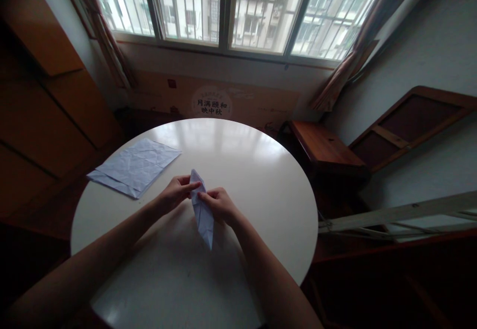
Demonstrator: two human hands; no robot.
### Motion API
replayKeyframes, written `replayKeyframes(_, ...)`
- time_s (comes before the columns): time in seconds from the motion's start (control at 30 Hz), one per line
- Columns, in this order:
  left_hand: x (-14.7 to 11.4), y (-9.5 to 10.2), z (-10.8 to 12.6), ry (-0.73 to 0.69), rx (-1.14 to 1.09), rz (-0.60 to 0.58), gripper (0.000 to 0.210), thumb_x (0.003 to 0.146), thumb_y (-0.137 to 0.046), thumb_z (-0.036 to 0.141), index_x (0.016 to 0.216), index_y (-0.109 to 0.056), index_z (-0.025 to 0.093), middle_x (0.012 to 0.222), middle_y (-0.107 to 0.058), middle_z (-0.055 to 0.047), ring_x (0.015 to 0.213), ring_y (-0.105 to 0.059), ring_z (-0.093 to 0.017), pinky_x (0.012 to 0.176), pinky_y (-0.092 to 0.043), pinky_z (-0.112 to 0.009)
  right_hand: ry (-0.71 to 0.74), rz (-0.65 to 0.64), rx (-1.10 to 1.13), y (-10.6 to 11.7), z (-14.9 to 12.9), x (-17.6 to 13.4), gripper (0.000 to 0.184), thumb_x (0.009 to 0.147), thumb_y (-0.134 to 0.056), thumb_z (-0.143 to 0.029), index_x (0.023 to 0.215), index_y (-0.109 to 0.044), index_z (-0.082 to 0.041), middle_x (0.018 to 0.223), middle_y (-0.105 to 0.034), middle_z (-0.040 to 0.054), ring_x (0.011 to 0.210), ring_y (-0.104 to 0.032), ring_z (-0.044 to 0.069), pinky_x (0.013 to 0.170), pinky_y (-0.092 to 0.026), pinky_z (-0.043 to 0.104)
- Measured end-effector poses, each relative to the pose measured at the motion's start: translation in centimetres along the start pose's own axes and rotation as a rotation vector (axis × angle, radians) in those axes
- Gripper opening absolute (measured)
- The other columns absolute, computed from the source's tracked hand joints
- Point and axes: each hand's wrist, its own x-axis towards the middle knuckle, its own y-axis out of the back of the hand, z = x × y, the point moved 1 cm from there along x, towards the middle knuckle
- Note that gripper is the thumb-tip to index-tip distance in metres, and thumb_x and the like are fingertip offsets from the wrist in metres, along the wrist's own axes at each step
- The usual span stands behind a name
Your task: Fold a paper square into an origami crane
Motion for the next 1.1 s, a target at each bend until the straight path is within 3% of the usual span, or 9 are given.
replayKeyframes(0.17,0.0,0.1,0.0,0.030,-0.007,0.002,0.033,0.060,-0.082,0.035,0.073,-0.068,0.008,0.068,-0.065,-0.005,0.056,-0.055,-0.010,0.055,-0.039,-0.022,-0.020,-0.003,0.020,0.0,0.2,0.1,0.053,0.062,-0.065,-0.066,0.054,-0.052,-0.014,0.044,-0.034,-0.0074,0.042,-0.028,0.005,0.042,-0.019,0.021)
replayKeyframes(0.47,-0.1,-0.1,0.1,-0.084,-0.033,0.039,0.032,0.062,-0.081,0.036,0.072,-0.069,0.009,0.068,-0.066,-0.005,0.058,-0.056,-0.012,0.057,-0.042,-0.024,-0.032,-0.052,-0.043,0.1,0.2,-0.1,0.051,0.062,-0.069,-0.061,0.055,-0.054,-0.013,0.047,-0.040,-0.0044,0.045,-0.036,0.007,0.044,-0.024,0.021)
replayKeyframes(0.8,0.0,0.0,0.3,-0.203,0.002,0.204,0.035,0.064,-0.078,0.043,0.062,-0.066,0.010,0.056,-0.056,0.000,0.053,-0.047,-0.009,0.053,-0.037,-0.023,-0.011,-0.053,-0.059,0.0,0.1,-0.1,0.052,0.062,-0.068,-0.063,0.051,-0.050,-0.015,0.045,-0.037,-0.0051,0.043,-0.033,0.006,0.042,-0.022,0.022)
replayKeyframes(1.1,0.5,1.1,1.0,-0.236,-0.107,0.277,0.031,0.064,-0.078,0.040,0.065,-0.069,0.010,0.056,-0.059,-0.001,0.050,-0.048,-0.008,0.051,-0.038,-0.022,0.010,-0.118,-0.087,0.1,-0.4,-0.5,0.053,0.064,-0.068,-0.062,0.048,-0.045,-0.016,0.044,-0.034,-0.0060,0.042,-0.029,0.005,0.041,-0.019,0.021)
